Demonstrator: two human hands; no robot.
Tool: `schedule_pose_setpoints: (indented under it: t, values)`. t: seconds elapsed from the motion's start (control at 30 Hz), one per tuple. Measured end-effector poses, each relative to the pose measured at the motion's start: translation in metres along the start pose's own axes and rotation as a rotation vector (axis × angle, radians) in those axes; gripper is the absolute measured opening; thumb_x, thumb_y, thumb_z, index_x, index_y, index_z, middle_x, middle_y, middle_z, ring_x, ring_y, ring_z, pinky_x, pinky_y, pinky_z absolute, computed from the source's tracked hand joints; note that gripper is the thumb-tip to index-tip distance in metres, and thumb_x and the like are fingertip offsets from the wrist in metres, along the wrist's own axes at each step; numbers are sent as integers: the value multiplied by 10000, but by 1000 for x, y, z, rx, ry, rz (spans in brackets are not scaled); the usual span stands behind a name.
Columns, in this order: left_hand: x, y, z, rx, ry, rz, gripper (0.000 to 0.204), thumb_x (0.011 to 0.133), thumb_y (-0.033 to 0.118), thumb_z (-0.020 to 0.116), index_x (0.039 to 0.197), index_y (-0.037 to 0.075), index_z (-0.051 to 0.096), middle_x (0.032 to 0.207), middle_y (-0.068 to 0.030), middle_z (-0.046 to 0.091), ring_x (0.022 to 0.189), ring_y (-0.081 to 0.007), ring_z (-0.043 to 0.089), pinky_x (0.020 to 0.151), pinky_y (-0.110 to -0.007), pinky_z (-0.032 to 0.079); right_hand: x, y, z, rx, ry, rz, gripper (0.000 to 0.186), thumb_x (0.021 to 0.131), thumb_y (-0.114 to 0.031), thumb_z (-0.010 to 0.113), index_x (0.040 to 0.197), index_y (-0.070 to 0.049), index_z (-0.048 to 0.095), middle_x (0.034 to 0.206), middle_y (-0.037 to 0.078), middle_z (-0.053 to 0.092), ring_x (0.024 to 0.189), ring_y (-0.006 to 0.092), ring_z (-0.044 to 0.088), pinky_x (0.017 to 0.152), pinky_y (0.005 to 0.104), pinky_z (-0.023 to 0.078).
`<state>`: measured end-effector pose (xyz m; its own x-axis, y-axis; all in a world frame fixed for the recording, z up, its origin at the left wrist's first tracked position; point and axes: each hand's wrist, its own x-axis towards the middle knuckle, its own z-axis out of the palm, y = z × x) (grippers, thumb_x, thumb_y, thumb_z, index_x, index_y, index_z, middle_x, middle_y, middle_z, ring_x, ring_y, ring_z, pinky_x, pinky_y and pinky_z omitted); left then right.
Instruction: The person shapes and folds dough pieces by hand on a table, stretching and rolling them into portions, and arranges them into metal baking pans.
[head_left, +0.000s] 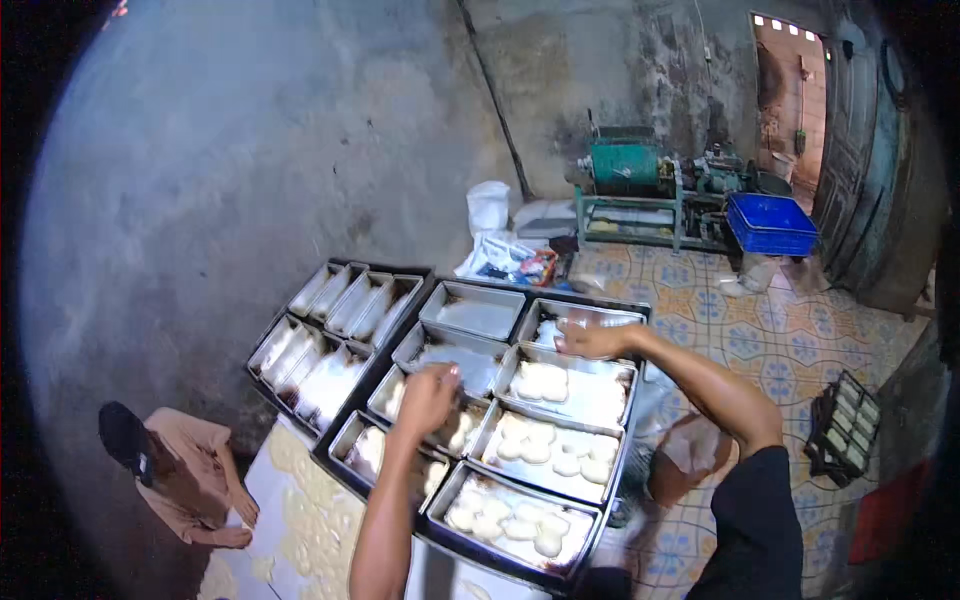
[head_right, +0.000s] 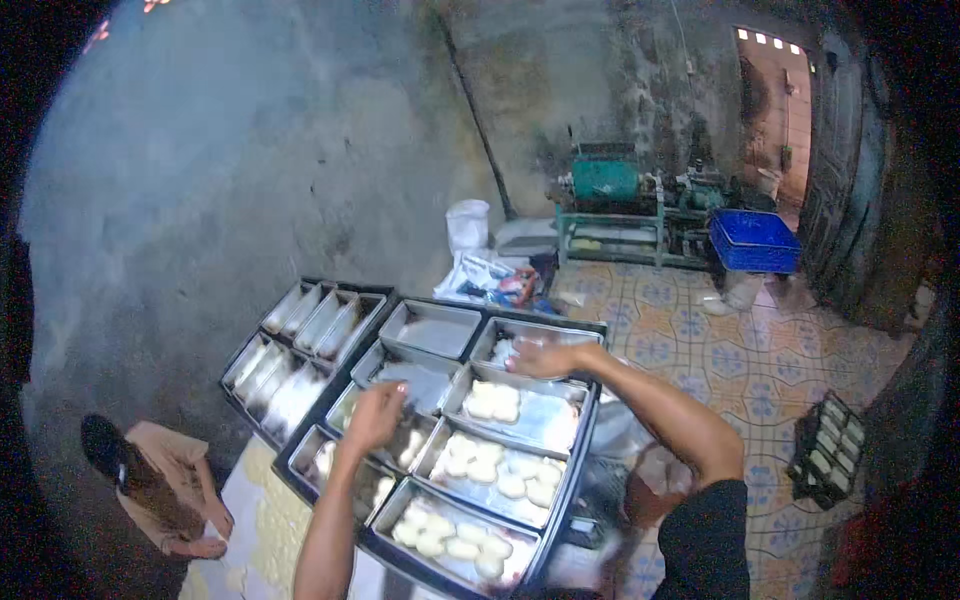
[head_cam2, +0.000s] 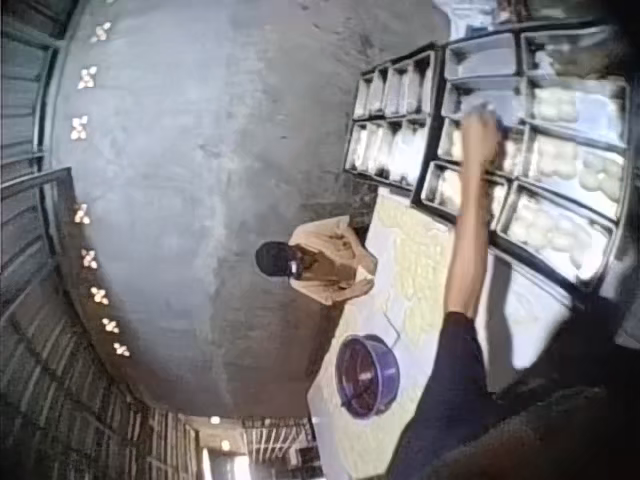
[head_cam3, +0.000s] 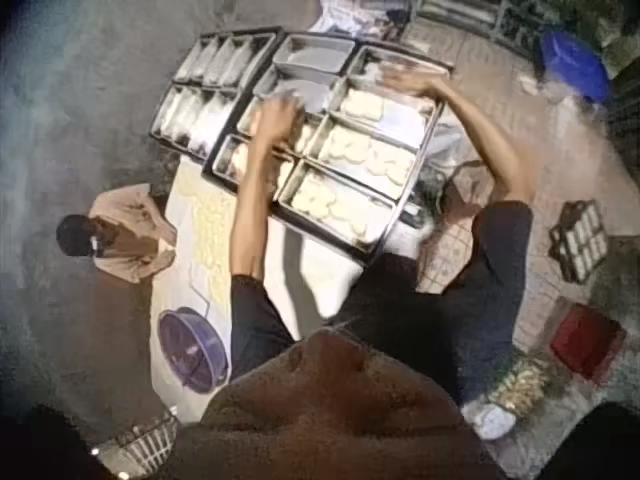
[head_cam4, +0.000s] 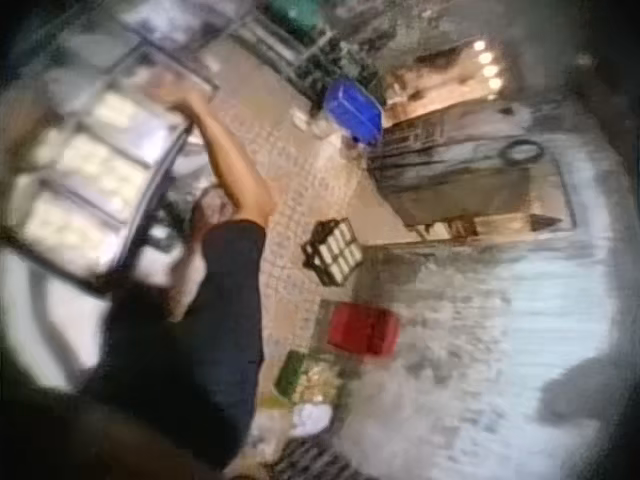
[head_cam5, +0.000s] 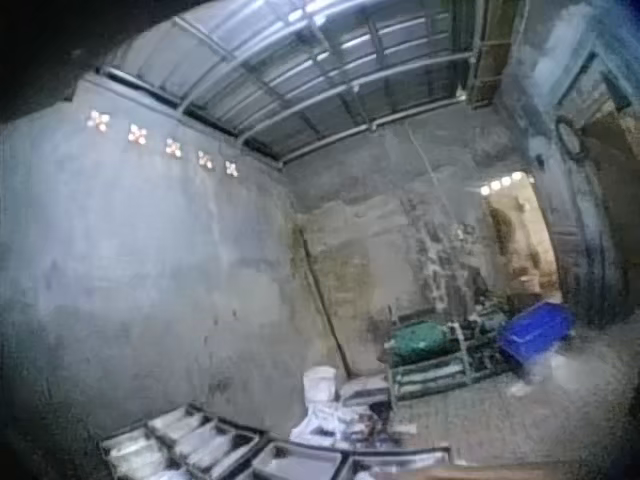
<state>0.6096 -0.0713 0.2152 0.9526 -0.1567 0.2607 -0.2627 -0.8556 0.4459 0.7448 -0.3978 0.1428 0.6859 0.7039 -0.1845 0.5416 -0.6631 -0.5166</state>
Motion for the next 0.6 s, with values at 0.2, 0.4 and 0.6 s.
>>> schedule_pose_setpoints:
  t: [0.2, 0.4, 0.6]
  values:
    - [68, -19, 38, 545, -406, -288, 639, 936, 559, 329, 1361, 102, 469, 1373, -192, 467, 1272, -405, 433, 1084, -528, 264, -4, -8, 0, -56, -111, -50, 900, 904, -705, 99, 1490, -23, 79, 1560, 191, 32, 1447, 321, -13, 1164, 502, 17]
    - [77, -20, 50, 602, -455, -250, 704, 882, 633, 391, 1405, 164, 431, 1525, -126, 273, 1339, -384, 362, 1091, -524, 277, -6, -18, -4, -25, -92, -29, 881, 908, -700, 98, 1495, -42, 100, 1563, 177, 2, 1443, 308, -76, 1163, 499, -7]
    - [40, -13, 14, -81, -273, 3, 322, 778, 315, 650, 897, 20, 701, 812, -189, 683, 708, -297, 650, 657, -425, 492, -1, -28, -2, 15, -50, 37, 809, 960, -609, 207, 1485, -2, 110, 1557, 196, 72, 1451, 292, 21, 1175, 376, 61]
